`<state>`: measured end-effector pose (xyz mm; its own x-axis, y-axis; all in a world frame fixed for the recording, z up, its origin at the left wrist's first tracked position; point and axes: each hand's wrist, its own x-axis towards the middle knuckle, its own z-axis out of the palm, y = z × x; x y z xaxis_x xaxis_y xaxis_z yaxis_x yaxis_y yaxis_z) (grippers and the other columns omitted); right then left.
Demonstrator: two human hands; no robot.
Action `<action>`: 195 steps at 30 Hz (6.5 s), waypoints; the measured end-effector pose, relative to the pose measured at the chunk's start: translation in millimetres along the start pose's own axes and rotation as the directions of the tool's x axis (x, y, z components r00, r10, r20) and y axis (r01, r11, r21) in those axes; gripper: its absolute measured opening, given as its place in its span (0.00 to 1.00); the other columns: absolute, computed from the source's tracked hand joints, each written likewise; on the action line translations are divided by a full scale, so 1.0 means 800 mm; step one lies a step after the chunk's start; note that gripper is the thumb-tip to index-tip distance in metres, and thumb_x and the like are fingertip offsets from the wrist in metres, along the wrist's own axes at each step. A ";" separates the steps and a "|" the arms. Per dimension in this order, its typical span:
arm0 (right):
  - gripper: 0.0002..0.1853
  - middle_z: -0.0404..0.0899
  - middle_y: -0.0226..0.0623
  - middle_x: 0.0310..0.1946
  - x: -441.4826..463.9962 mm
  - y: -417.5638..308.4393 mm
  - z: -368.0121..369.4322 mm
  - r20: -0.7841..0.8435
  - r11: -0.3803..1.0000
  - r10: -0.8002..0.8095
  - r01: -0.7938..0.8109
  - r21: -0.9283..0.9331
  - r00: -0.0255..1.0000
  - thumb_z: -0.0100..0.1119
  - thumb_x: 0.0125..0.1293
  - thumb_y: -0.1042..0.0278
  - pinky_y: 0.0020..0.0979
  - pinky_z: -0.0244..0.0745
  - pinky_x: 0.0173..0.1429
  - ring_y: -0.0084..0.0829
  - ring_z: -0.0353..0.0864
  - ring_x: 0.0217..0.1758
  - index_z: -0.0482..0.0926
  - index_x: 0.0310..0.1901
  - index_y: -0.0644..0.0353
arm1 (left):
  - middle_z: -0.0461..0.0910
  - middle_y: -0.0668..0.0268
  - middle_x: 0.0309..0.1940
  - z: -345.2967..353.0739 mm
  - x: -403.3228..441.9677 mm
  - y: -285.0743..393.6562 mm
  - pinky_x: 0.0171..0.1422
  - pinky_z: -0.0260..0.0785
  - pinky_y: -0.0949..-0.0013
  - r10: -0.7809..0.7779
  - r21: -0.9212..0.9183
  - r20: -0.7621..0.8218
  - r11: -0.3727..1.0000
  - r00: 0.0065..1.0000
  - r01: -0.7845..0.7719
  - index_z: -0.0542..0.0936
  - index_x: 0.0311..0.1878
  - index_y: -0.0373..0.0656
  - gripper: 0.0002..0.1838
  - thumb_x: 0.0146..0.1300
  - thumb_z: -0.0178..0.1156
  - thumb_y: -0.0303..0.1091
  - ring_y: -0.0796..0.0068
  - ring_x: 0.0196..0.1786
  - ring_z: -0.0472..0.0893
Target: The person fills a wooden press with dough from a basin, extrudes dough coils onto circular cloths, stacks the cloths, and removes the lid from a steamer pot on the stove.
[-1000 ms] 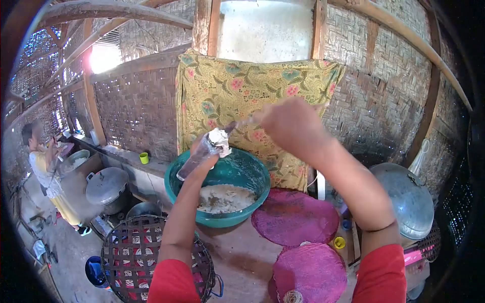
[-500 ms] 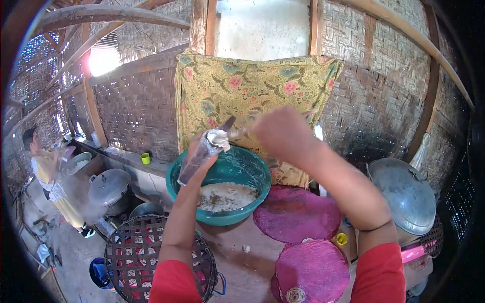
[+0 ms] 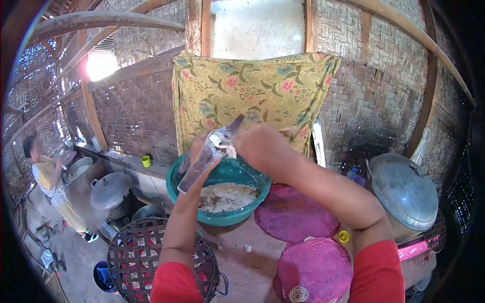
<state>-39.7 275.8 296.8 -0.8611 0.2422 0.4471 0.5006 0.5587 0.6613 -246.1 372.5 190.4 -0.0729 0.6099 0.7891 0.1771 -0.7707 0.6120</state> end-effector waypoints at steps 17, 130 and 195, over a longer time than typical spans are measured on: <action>0.25 0.74 0.43 0.33 -0.058 -0.013 0.144 -0.042 0.453 0.466 -0.197 0.870 0.884 0.45 0.65 0.79 0.33 0.71 0.40 0.35 0.75 0.35 0.69 0.63 0.48 | 0.81 0.60 0.40 -0.063 0.038 -0.103 0.50 0.72 0.66 0.107 0.274 -0.200 0.960 0.974 -0.050 0.78 0.44 0.42 0.18 0.48 0.68 0.29 0.66 0.44 0.81; 0.38 0.76 0.34 0.21 -0.571 -0.225 -0.184 0.979 -0.720 -0.173 -0.664 -0.203 -0.111 0.37 0.64 0.27 0.27 0.73 0.23 0.27 0.78 0.21 0.75 0.36 0.61 | 0.73 0.66 0.27 0.420 -0.425 0.057 0.47 0.68 0.56 -0.389 -0.654 0.732 -0.630 0.559 0.419 0.73 0.32 0.48 0.26 0.65 0.42 0.62 0.64 0.35 0.74; 0.38 0.80 0.39 0.32 -0.634 -0.191 -0.160 0.987 -0.872 -0.160 -0.473 -0.125 0.033 0.31 0.67 0.28 0.27 0.76 0.30 0.28 0.80 0.29 0.73 0.50 0.60 | 0.68 0.68 0.16 0.485 -0.389 0.063 0.35 0.67 0.59 -0.440 -0.662 0.748 -0.557 0.497 0.503 0.69 0.22 0.49 0.29 0.66 0.40 0.64 0.69 0.22 0.70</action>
<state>331.8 -33.8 46.3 -0.1972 0.7014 -0.6849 -0.0184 -0.7011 -0.7128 166.4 215.2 -44.5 0.6198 0.7802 0.0839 -0.7845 0.6135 0.0903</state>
